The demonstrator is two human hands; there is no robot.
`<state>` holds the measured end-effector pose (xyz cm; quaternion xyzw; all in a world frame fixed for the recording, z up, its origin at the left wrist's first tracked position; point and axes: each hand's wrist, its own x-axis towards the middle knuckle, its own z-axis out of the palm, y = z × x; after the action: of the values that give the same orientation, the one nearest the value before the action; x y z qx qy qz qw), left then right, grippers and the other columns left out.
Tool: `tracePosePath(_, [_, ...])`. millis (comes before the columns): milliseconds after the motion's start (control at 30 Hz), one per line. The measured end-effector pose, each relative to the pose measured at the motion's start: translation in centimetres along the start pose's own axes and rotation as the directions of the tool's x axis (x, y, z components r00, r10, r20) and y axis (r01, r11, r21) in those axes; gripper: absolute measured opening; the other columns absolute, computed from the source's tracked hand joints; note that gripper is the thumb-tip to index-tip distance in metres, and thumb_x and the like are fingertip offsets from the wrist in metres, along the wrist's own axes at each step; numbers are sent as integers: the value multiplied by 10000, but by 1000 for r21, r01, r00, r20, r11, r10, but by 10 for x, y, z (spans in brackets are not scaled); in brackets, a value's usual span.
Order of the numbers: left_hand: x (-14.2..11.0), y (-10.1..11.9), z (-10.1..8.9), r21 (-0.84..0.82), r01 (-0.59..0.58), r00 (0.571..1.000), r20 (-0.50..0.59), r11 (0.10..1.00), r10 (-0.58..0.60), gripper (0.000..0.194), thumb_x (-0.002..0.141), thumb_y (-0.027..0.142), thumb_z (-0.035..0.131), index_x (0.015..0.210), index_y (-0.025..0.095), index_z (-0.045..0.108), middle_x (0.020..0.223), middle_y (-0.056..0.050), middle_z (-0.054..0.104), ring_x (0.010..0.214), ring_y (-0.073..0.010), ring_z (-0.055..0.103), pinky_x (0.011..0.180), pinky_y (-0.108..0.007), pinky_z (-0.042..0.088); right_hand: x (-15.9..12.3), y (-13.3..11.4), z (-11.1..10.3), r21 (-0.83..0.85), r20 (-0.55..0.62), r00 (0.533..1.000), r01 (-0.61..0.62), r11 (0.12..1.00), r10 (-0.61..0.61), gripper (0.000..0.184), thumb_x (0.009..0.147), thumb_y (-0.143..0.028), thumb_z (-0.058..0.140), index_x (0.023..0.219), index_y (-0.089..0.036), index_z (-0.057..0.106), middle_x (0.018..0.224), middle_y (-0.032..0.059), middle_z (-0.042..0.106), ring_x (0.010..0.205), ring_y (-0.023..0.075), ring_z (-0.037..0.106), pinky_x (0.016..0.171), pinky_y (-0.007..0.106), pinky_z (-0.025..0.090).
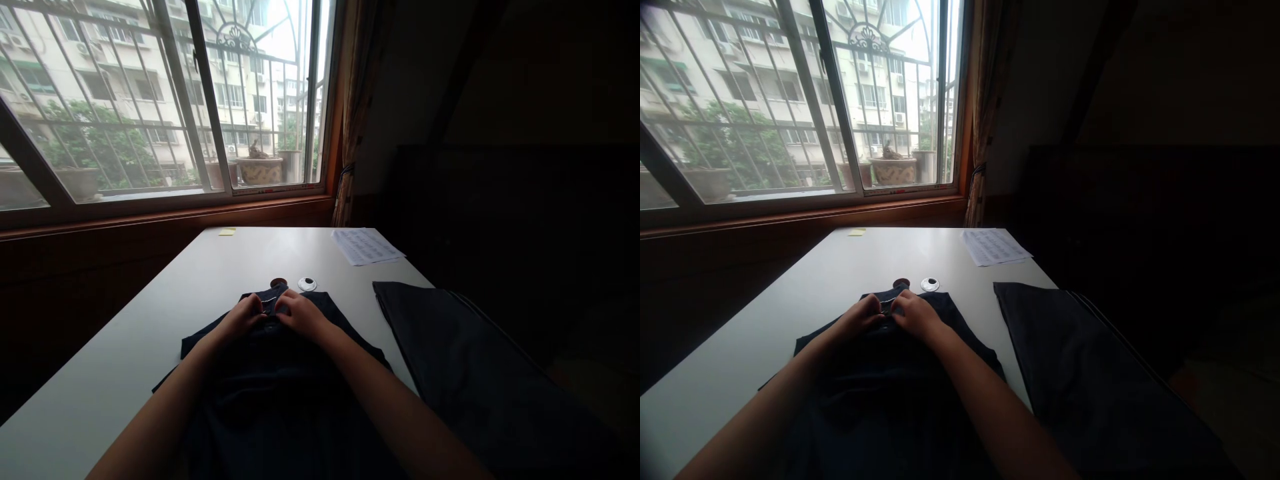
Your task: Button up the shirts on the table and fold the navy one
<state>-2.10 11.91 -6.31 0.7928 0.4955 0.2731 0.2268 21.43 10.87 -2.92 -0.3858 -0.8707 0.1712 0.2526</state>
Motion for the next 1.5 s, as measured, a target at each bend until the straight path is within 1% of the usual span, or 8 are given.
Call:
tracePosePath(100, [-3, 4, -2, -73, 19, 1000, 12, 997, -18, 263, 826, 404, 664, 913, 194, 531, 816, -16, 638, 689, -170, 573, 631, -296, 471, 9, 1, 13, -13, -1, 1000, 18, 1000, -18, 157, 836, -214, 708, 991, -223, 681, 1079, 22, 622, 878, 146, 617, 759, 252, 476])
tracePosePath(300, [-5, 14, -8, -139, 1, 1000, -5, 990, -1, 233, 845, 400, 639, 886, 182, 568, 837, -29, 629, 731, -167, 579, 653, -293, 481, 4, 7, 25, -62, 11, 1000, 29, 998, -28, 108, 869, -261, 665, 967, -240, 707, 1008, 25, 627, 935, 180, 617, 743, 262, 477])
tracePosePath(433, [-5, 23, -8, -151, -34, 999, -5, 988, 34, 204, 838, 375, 646, 854, 175, 610, 869, -42, 612, 773, -177, 574, 691, -303, 495, -2, 10, 25, -91, 8, 1000, 27, 995, -27, 143, 854, -254, 662, 990, -253, 708, 1026, 16, 627, 887, 167, 627, 715, 246, 474])
tracePosePath(667, [-13, 42, -4, -143, -111, 989, 83, 984, 123, 200, 883, 377, 616, 923, 193, 685, 1025, -74, 617, 937, -212, 617, 861, -349, 536, -3, 18, 24, -34, 6, 999, 54, 998, -54, 164, 812, -195, 665, 960, -254, 705, 975, 1, 624, 807, 142, 625, 727, 234, 476])
tracePosePath(867, [-21, 39, 4, -57, -138, 990, 29, 989, 140, 169, 868, 346, 663, 980, 227, 705, 1050, -69, 628, 1001, -227, 618, 900, -366, 537, -3, 21, 21, 22, 25, 998, 54, 998, -55, 127, 792, -179, 667, 898, -248, 687, 944, -13, 607, 761, 125, 598, 683, 225, 456])
tracePosePath(1033, [-19, 38, 6, -70, -150, 988, 15, 986, 152, 143, 896, 328, 638, 944, 219, 717, 1010, -65, 636, 950, -213, 629, 842, -341, 556, -1, 23, 14, 136, 73, 993, 84, 987, -95, 145, 770, -148, 684, 894, -224, 681, 924, -11, 587, 786, 125, 587, 701, 221, 465])
tracePosePath(1233, [-20, 43, 3, -66, -180, 982, 38, 981, 182, 191, 920, 360, 606, 951, 209, 720, 1007, -74, 631, 932, -213, 633, 791, -332, 574, 0, 24, 10, 168, 115, 986, 102, 980, -122, 138, 778, -146, 711, 892, -222, 695, 928, -1, 591, 864, 150, 593, 773, 244, 483])
tracePosePath(1500, [-20, 47, -2, -93, -161, 986, 28, 983, 164, 182, 938, 285, 556, 1025, 212, 699, 1078, -82, 639, 1020, -222, 607, 928, -365, 521, -2, 24, 13, 71, 81, 976, 199, 977, -204, 120, 790, -129, 707, 882, -198, 672, 929, 20, 599, 897, 172, 581, 808, 276, 487])
